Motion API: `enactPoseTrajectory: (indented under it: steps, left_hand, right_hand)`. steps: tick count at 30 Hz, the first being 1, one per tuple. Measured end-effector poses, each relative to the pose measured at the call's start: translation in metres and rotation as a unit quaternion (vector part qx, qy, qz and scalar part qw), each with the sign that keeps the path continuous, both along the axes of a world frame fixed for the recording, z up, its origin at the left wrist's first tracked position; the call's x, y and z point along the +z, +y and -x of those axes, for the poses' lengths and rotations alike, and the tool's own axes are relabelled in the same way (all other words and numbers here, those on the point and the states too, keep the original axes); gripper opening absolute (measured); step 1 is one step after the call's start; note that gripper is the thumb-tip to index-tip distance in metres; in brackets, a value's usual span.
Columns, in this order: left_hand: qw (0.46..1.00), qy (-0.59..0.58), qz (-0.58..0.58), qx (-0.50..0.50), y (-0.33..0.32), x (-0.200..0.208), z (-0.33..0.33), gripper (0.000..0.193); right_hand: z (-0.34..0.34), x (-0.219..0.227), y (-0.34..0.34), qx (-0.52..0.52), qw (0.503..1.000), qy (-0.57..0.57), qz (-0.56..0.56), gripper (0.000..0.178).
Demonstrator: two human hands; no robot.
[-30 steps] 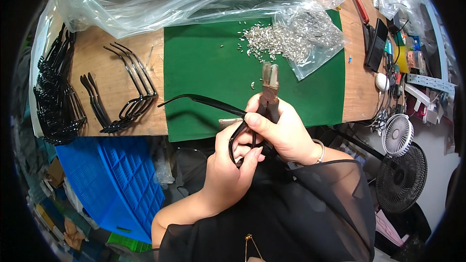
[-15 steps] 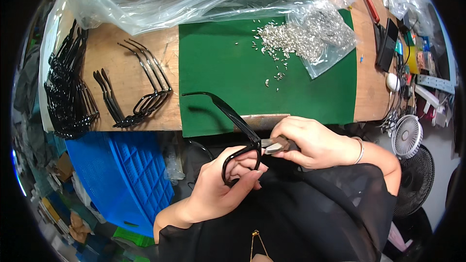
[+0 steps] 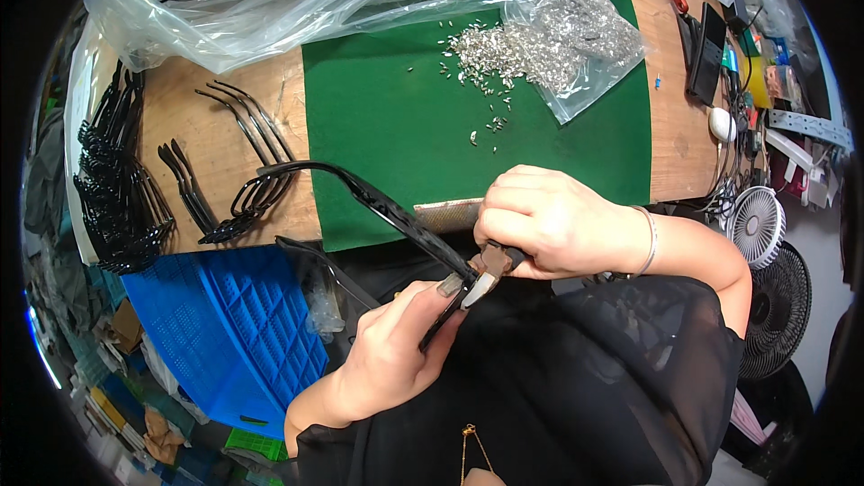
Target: The person assembles eyeglasses by inserting small metal screws into the frame using pliers. They repeatedly pick up frames from a plastic bag, secure the screws, and place the finished frames on the table.
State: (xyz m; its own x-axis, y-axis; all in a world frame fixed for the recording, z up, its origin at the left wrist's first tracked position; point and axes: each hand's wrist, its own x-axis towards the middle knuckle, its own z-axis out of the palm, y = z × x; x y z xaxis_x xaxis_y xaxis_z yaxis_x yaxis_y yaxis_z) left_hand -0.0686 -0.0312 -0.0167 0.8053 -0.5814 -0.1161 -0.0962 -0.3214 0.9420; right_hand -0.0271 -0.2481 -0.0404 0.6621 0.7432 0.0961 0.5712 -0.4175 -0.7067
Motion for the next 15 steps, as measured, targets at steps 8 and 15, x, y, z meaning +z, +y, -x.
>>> enactPoseTrajectory:
  steps: [8,15]
  left_hand:
    - [0.994,0.105,0.004,0.028,0.005,-0.004,0.000,0.023]
    - [0.982,0.092,-0.032,0.163,0.050,-0.010,-0.027,0.028]
  right_hand:
    - [0.001,0.001,0.008,-0.032,0.999,0.033,0.030,0.029]
    - [-0.009,-0.004,0.001,-0.112,0.977,0.174,0.055,0.024]
